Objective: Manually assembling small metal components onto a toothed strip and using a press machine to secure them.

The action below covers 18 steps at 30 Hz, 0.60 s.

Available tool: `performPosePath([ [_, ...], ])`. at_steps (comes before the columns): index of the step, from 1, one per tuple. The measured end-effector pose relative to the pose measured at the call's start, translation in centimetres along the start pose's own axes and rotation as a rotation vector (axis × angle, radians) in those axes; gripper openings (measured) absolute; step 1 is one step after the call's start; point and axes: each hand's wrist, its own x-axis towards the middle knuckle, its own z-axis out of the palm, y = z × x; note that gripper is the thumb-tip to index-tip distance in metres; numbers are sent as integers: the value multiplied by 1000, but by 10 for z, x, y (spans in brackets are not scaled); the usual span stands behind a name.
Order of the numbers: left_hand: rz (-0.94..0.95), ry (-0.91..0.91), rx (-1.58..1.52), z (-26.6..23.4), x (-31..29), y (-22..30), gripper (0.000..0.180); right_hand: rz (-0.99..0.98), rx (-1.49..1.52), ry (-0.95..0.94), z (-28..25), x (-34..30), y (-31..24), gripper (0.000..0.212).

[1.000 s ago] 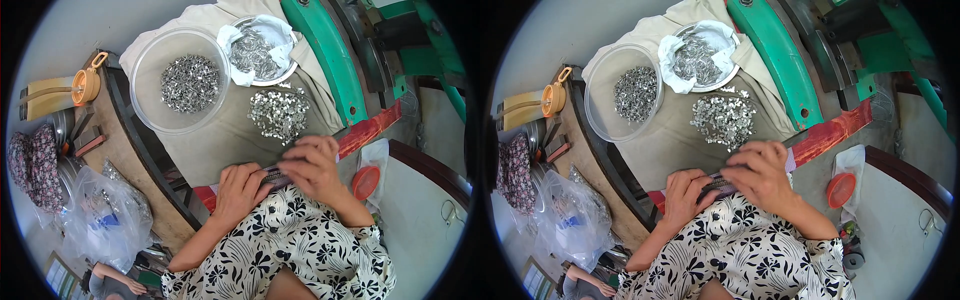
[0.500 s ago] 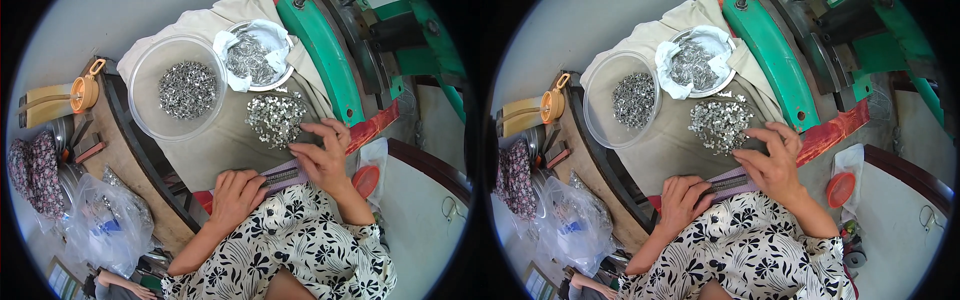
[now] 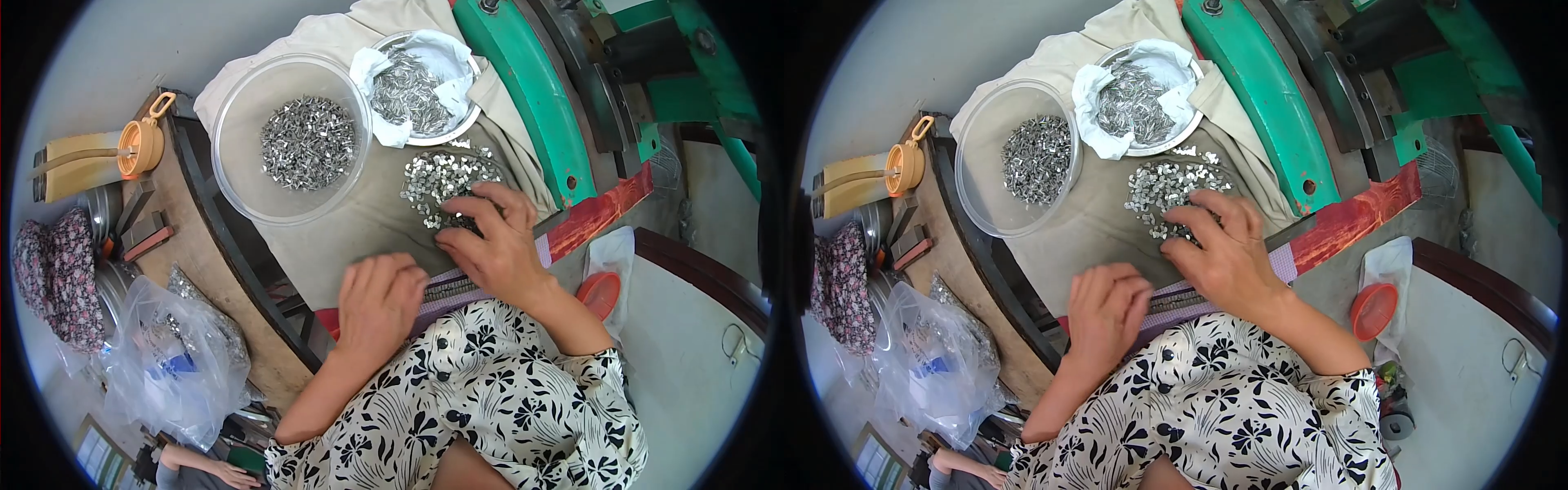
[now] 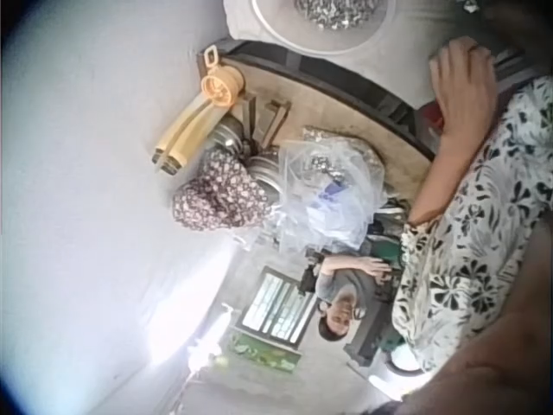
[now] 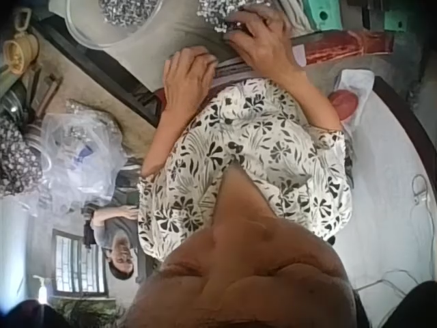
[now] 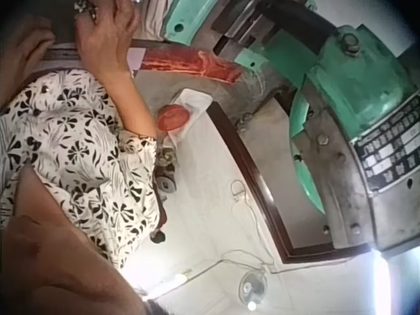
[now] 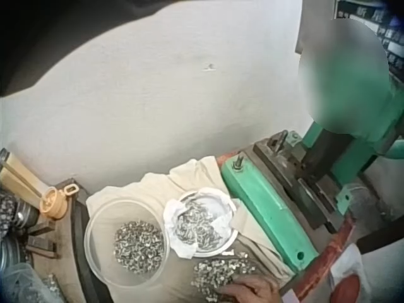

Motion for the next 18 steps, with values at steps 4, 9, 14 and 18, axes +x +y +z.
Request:
performPosePath([
  [4, -84, 33, 33, -5, 10, -9, 18, -2, 50, 6, -4, -5, -4, 17],
  [9, -155, 110, -71, -6, 1, -20, 22, 108, 89, 57, -12, -12, 4, 17],
  [14, -185, 117, -138, -9, -3, -23, 24, 82, 63, 16, -8, -11, 1, 21],
  [18, -125, 88, -120, -9, -5, -23, 26, -2, 24, 7, -7, -4, 0, 18],
])
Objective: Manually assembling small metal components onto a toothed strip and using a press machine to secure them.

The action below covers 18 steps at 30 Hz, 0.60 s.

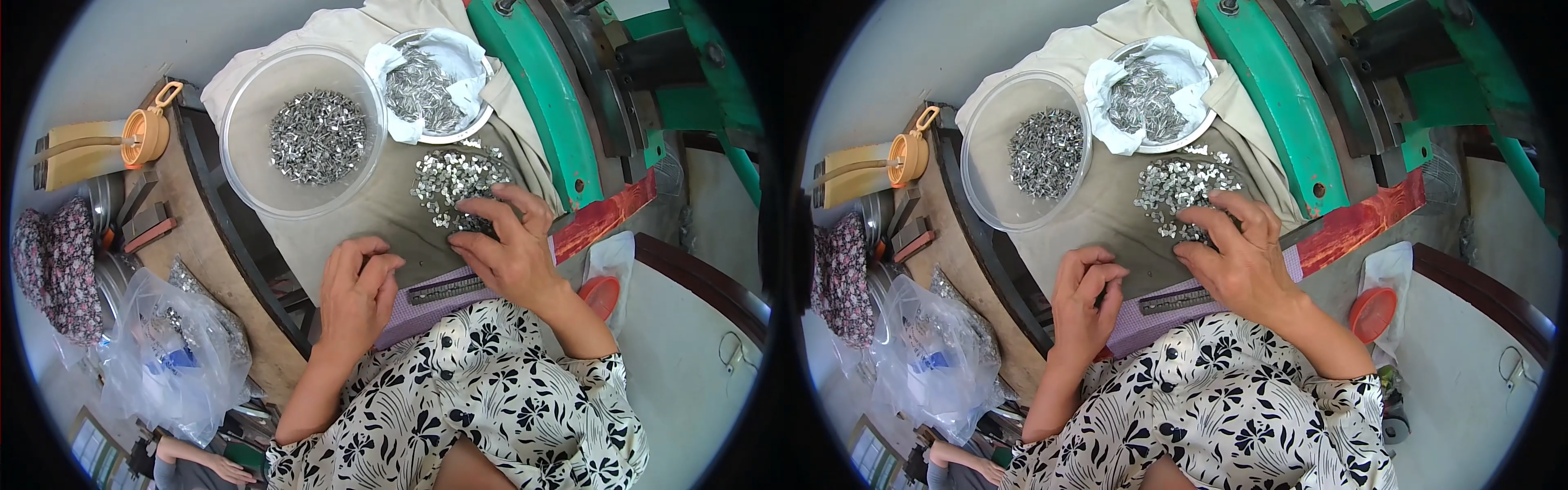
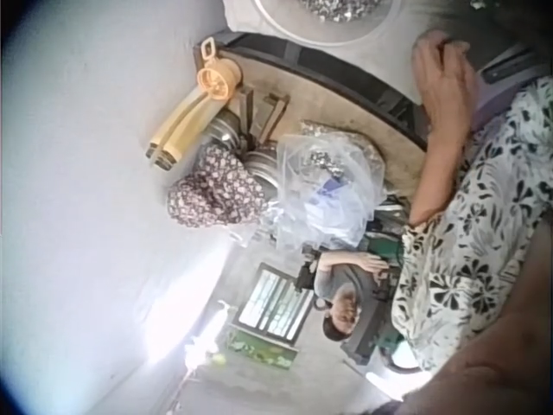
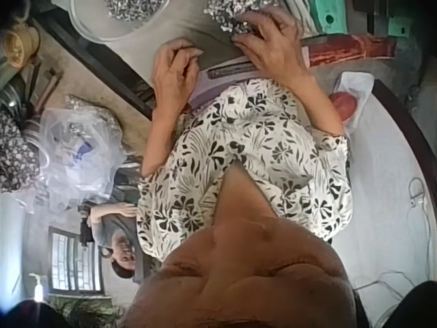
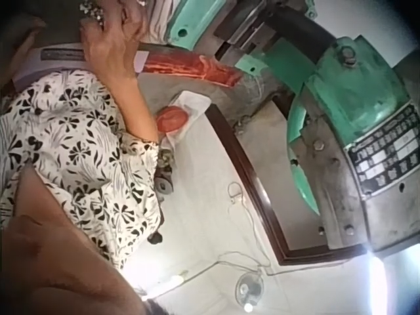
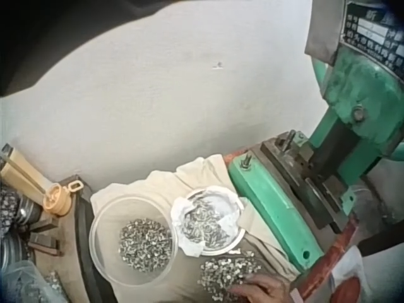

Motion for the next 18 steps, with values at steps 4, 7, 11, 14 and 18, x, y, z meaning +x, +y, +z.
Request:
performPosePath([
  [4, 106, -111, 93, -1, 6, 9, 30, -64, -43, -28, 7, 0, -4, 18],
  [7, 141, -162, 149, 0, 5, 7, 31, 11, -65, -5, 5, 4, -9, 19],
  [11, 92, -131, 79, 0, -1, 1, 29, 10, -46, 1, 5, -1, -7, 18],
  [14, 35, -80, 6, 1, -4, -1, 27, 16, 2, 80, 0, -12, -4, 17],
  [18, 32, -60, 9, 1, -3, 2, 24, -7, -1, 53, -12, -35, -4, 19],
])
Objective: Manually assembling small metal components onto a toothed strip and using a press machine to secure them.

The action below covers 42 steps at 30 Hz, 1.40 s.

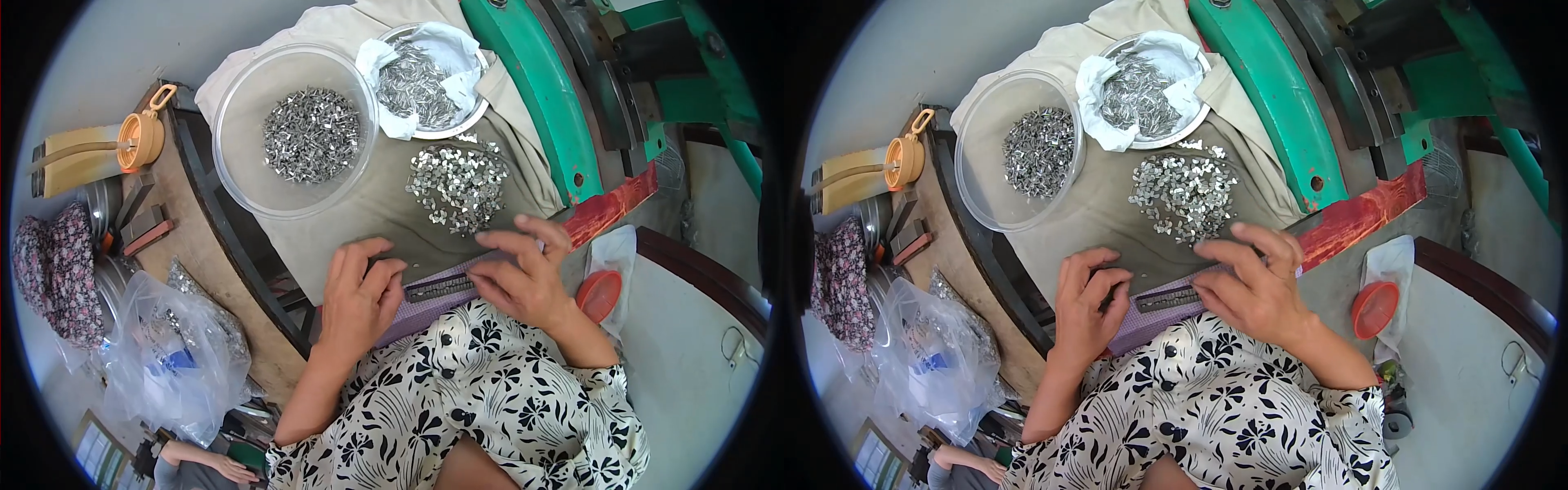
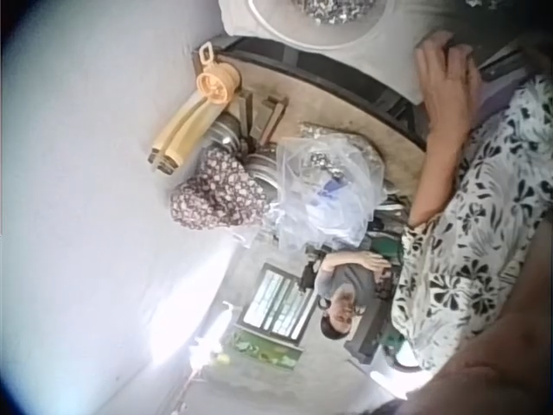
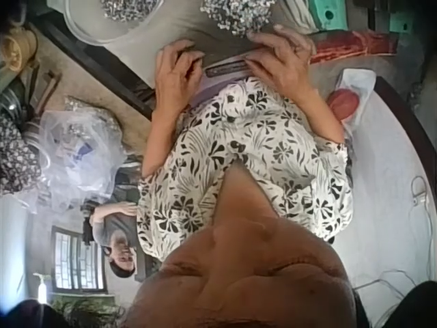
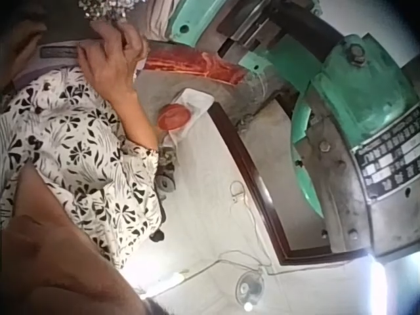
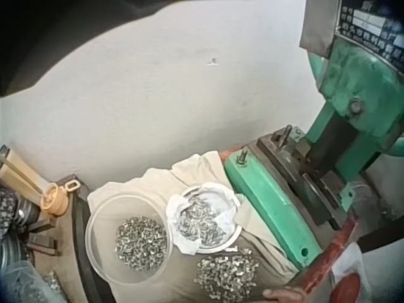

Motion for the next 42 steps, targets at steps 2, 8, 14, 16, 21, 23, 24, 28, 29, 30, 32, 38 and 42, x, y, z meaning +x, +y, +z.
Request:
performPosePath([
  [2, 7, -2, 21, 1, 2, 3, 22, -23, -37, -19, -2, -9, -4, 19],
  [8, 142, 2, 165, 8, 4, 4, 14, -45, -26, -60, 0, -19, -7, 19],
  [14, 83, 14, 114, 8, 0, 5, 17, 81, 27, 5, 0, 4, 7, 24],
  [16, 51, 34, 79, 6, -1, 5, 20, 74, 9, 0, 3, 15, 10, 23],
  [21, 48, -2, -6, 5, -7, 15, 21, -24, -37, -86, 8, 40, 14, 15],
  [23, 52, -32, -42, 10, -9, 19, 19, -51, -34, -83, 9, 45, 13, 14],
  [24, 51, -33, -43, 12, -10, 19, 19, -77, -47, -100, 8, 47, 12, 15],
  [28, 64, -77, -11, 16, -8, 19, 17, -61, -96, -97, 11, 44, 8, 17],
  [29, 59, -82, -6, 16, -8, 19, 16, -28, -122, -98, 12, 42, 7, 17],
  [30, 59, -83, -6, 17, -8, 19, 16, -27, -122, -98, 12, 41, 6, 17],
  [32, 70, -87, -7, 17, -7, 18, 16, 35, -108, -77, 12, 39, 2, 17],
  [38, 55, -81, 1, 20, -6, 20, 16, 140, 8, -112, 8, 42, 1, 13],
  [42, 51, -81, -28, 20, -7, 18, 16, 122, 85, -162, 6, 39, 5, 16],
])
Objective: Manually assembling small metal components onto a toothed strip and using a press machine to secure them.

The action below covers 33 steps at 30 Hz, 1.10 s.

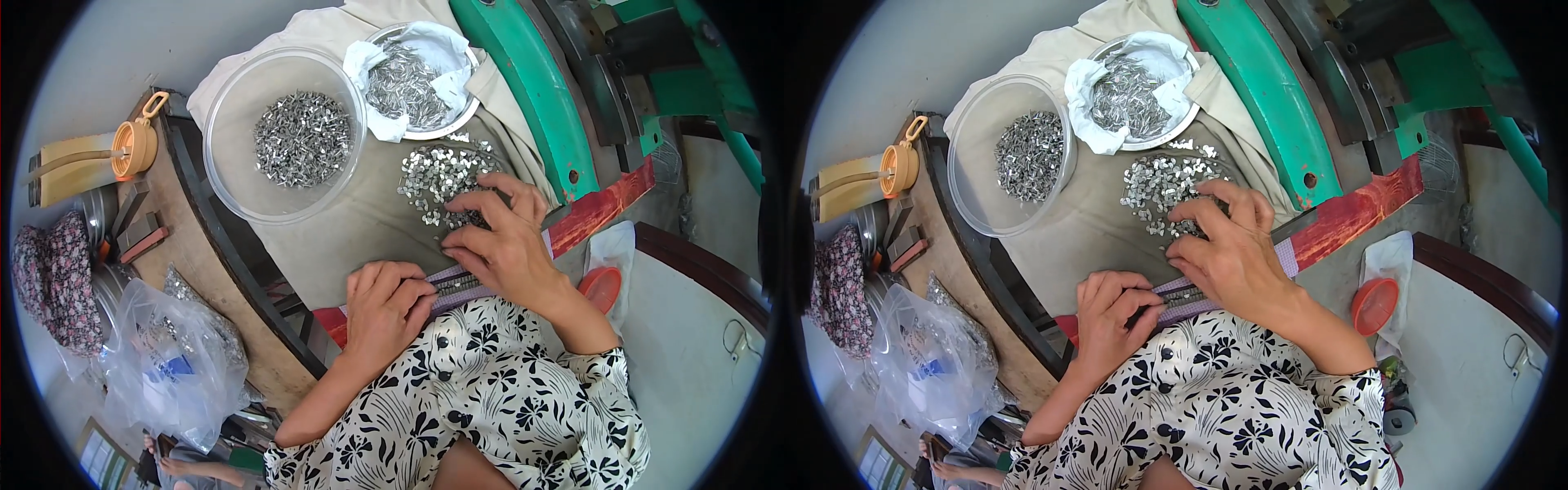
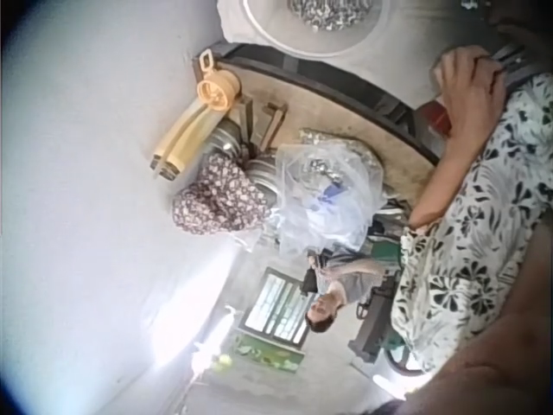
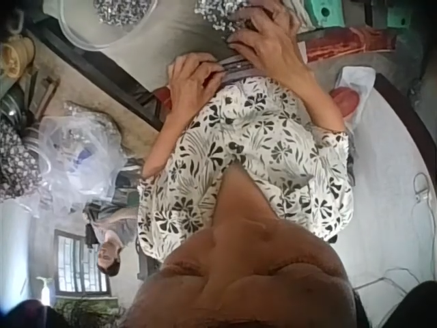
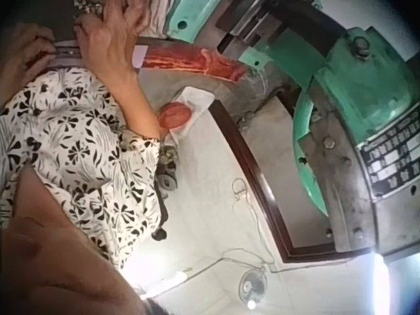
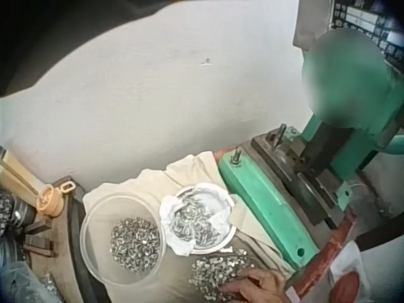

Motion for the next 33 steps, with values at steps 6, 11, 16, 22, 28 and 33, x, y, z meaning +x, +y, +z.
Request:
performPosePath([
  [6, -17, 7, -13, 3, -3, -1, 18, 14, 14, 62, -6, -5, 9, 18],
  [11, -28, -30, -3, 1, -2, 0, 20, -121, -65, 40, 1, 4, 9, 15],
  [16, -10, -35, -6, 1, -2, -2, 24, -273, -113, 8, 8, 19, 4, 6],
  [22, 1, -35, -8, 1, -3, -3, 27, -221, -23, 84, 1, 11, 5, 15],
  [28, 12, -38, 52, 2, -4, -2, 30, -120, -52, 96, -5, -45, 2, 17],
  [33, 74, -31, 147, 4, -5, -3, 31, -52, 17, 88, -1, -48, 5, 18],
])
